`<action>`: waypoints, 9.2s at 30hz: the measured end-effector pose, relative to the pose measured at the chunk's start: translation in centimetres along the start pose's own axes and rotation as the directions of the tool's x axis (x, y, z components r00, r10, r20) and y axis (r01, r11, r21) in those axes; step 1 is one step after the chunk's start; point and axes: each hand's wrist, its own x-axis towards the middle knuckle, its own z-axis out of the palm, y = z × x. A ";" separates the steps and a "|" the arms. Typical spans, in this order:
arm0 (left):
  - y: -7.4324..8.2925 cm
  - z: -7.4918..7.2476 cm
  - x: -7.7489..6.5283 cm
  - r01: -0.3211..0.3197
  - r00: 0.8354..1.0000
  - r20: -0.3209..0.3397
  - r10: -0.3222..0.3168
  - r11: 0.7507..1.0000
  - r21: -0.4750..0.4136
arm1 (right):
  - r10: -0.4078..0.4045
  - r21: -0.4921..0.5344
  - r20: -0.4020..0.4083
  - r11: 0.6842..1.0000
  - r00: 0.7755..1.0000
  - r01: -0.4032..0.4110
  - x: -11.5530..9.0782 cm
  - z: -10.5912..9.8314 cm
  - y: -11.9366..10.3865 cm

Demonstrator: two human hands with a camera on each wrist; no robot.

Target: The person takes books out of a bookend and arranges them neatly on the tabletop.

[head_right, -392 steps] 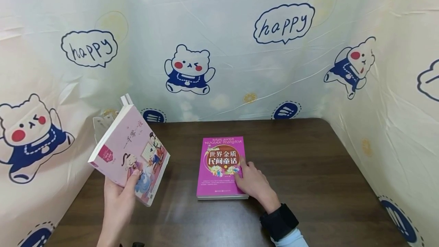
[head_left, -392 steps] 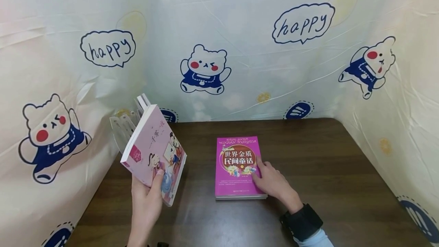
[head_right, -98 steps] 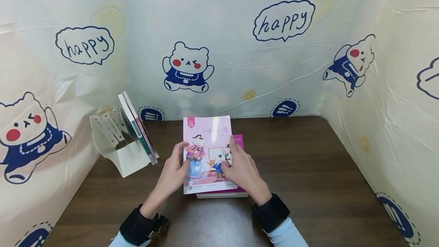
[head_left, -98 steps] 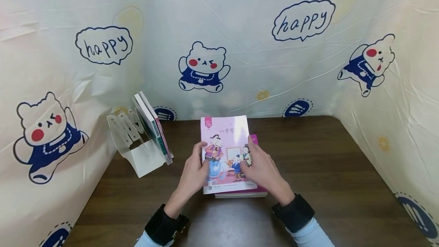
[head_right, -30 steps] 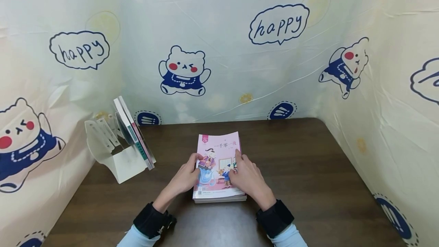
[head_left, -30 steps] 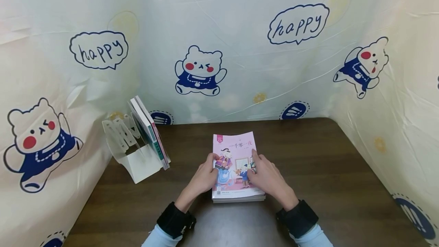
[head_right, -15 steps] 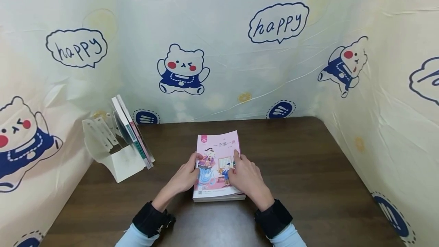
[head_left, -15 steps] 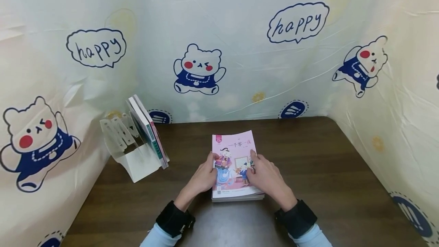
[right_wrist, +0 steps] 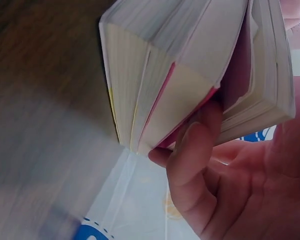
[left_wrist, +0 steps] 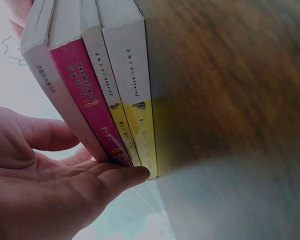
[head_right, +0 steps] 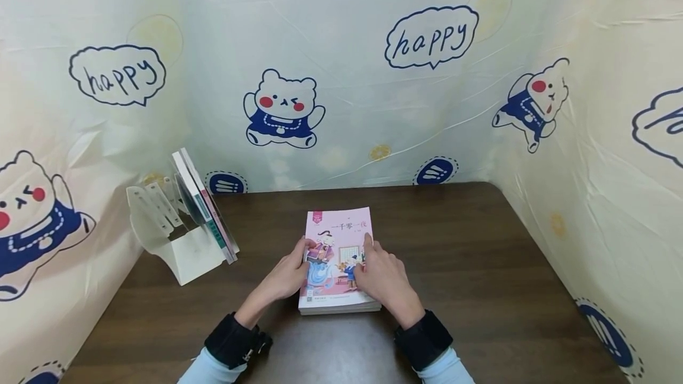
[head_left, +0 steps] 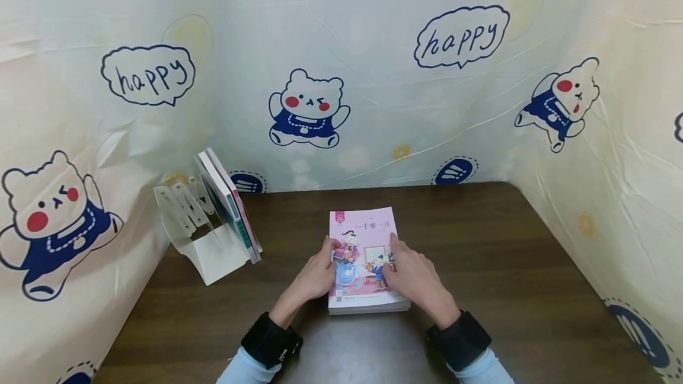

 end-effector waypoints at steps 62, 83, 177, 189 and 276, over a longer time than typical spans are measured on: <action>0.0 -0.5 -2.6 -0.015 0.996 0.088 0.018 0.999 -0.033 | -0.030 0.014 0.045 0.999 0.999 0.030 -0.3 0.2 0.8; 0.0 -0.8 -2.8 -0.025 0.995 0.092 0.026 1.000 -0.008 | -0.001 -0.006 0.067 1.000 0.998 0.001 -0.2 0.1 0.5; -5.2 -12.1 -2.2 0.027 0.780 -0.606 -0.159 0.975 -0.221 | 0.009 -0.013 0.083 1.000 0.997 -0.008 -0.2 -0.2 0.3; -5.6 -12.1 -2.5 -0.007 0.765 -0.632 -0.127 0.979 -0.205 | 0.000 -0.008 0.079 1.000 0.997 0.001 -0.3 -0.1 0.4; -5.6 -10.7 -3.7 0.088 0.659 -0.741 -0.129 0.992 -0.094 | -0.009 -0.011 0.084 1.000 0.996 0.010 -0.3 -0.1 0.5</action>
